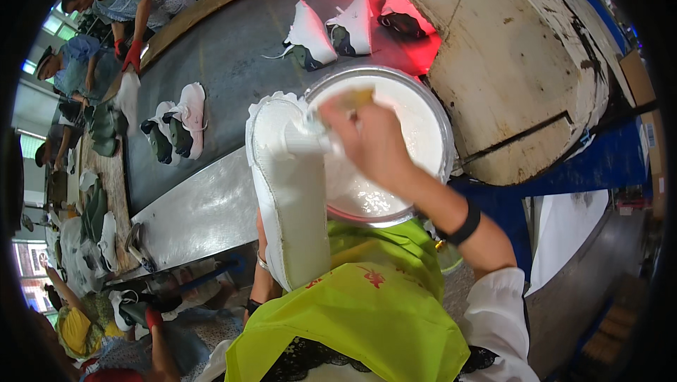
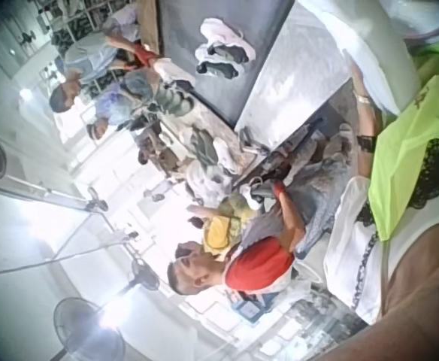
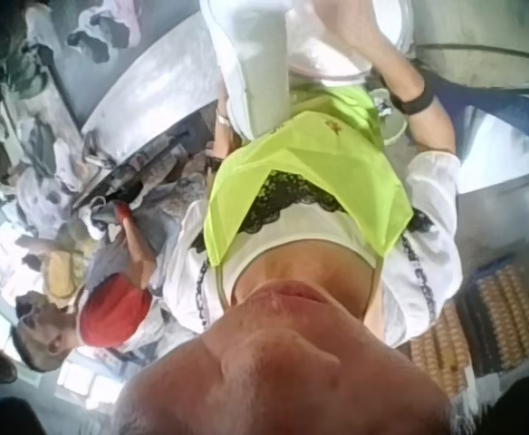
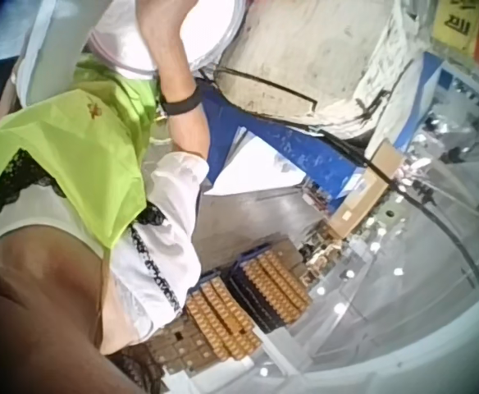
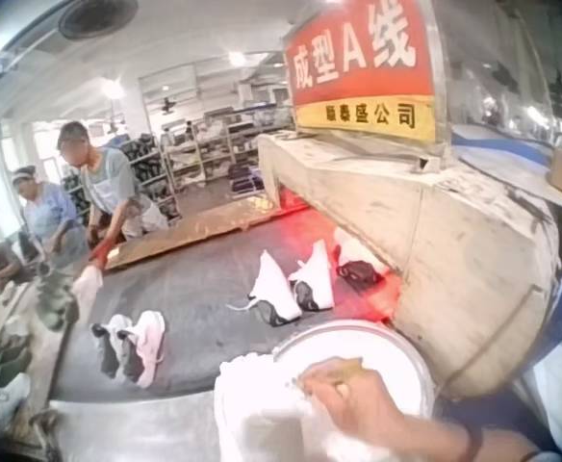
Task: Applying glue to the bottom of white shoe soles using a brush on a factory assembly line.
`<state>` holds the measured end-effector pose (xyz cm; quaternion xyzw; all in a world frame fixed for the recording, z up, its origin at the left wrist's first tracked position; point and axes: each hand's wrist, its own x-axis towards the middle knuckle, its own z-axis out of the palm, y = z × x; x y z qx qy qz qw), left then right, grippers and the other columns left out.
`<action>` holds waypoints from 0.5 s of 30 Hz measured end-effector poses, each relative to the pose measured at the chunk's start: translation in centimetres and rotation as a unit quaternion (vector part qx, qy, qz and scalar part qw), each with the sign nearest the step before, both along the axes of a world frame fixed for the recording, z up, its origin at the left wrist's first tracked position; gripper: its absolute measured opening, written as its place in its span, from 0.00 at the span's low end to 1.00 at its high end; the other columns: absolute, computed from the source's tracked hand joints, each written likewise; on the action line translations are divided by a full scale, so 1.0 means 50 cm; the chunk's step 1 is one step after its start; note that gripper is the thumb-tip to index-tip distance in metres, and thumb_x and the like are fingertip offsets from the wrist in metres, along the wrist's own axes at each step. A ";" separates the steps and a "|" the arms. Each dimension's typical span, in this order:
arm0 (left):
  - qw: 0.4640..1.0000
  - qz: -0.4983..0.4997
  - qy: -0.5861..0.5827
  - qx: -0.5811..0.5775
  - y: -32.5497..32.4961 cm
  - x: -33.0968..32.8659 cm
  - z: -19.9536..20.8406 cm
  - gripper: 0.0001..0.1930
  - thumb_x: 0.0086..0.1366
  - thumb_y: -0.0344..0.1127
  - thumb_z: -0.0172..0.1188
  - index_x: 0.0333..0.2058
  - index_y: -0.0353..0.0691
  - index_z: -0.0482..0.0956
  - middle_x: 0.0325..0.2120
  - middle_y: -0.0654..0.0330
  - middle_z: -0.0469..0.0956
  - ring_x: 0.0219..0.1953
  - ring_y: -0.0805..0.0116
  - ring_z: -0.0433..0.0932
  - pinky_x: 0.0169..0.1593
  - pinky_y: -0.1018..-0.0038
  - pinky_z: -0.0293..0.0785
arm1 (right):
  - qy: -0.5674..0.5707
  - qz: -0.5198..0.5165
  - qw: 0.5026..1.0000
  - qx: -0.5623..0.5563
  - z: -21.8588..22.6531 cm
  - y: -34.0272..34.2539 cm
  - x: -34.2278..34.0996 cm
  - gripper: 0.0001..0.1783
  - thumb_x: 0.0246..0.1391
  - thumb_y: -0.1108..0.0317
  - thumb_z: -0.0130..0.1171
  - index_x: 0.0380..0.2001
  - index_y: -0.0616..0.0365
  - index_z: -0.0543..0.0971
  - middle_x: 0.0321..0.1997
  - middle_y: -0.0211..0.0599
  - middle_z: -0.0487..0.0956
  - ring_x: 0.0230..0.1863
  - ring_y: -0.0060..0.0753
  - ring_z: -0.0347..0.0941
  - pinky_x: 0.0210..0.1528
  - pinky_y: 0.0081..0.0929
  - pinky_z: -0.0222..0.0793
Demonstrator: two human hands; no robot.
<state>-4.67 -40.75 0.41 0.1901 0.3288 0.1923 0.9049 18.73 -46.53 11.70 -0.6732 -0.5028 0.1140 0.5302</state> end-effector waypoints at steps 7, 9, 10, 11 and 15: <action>0.989 -0.038 -0.107 0.090 0.033 -0.003 -0.030 0.28 0.68 0.51 0.34 0.56 0.33 0.61 0.48 0.45 0.71 0.46 0.54 0.75 0.49 0.61 0.74 | 0.069 0.094 0.992 -0.048 0.027 -0.027 -0.059 0.06 0.53 0.69 0.56 0.33 0.59 0.77 0.28 0.39 0.77 0.29 0.35 0.74 0.33 0.26 0.69; 0.990 -0.043 -0.116 0.068 0.032 -0.012 -0.027 0.28 0.68 0.51 0.35 0.56 0.33 0.61 0.47 0.46 0.72 0.45 0.54 0.75 0.48 0.62 0.74 | 0.002 0.055 0.998 -0.003 0.030 0.032 -0.028 0.08 0.52 0.67 0.57 0.34 0.59 0.77 0.27 0.40 0.76 0.27 0.33 0.73 0.32 0.27 0.68; 0.990 -0.045 -0.128 0.044 0.030 -0.015 -0.029 0.28 0.68 0.52 0.35 0.55 0.34 0.62 0.47 0.46 0.72 0.44 0.55 0.76 0.48 0.62 0.74 | 0.033 0.043 0.999 -0.005 0.037 0.055 -0.020 0.08 0.51 0.68 0.58 0.33 0.59 0.77 0.29 0.40 0.76 0.28 0.33 0.73 0.32 0.28 0.68; 0.990 -0.046 -0.129 0.045 0.029 -0.016 -0.032 0.28 0.68 0.52 0.35 0.55 0.34 0.62 0.47 0.46 0.72 0.44 0.55 0.76 0.48 0.62 0.74 | 0.032 0.042 0.999 -0.004 0.034 0.066 -0.013 0.08 0.51 0.68 0.58 0.33 0.59 0.77 0.29 0.40 0.76 0.28 0.33 0.73 0.32 0.28 0.68; 0.977 -0.037 -0.208 -0.006 0.035 -0.015 -0.038 0.30 0.67 0.54 0.36 0.56 0.34 0.61 0.47 0.47 0.72 0.45 0.56 0.76 0.48 0.63 0.74 | -0.110 0.088 0.979 0.149 0.011 0.044 -0.044 0.08 0.48 0.70 0.59 0.33 0.59 0.76 0.34 0.37 0.77 0.32 0.32 0.74 0.34 0.28 0.69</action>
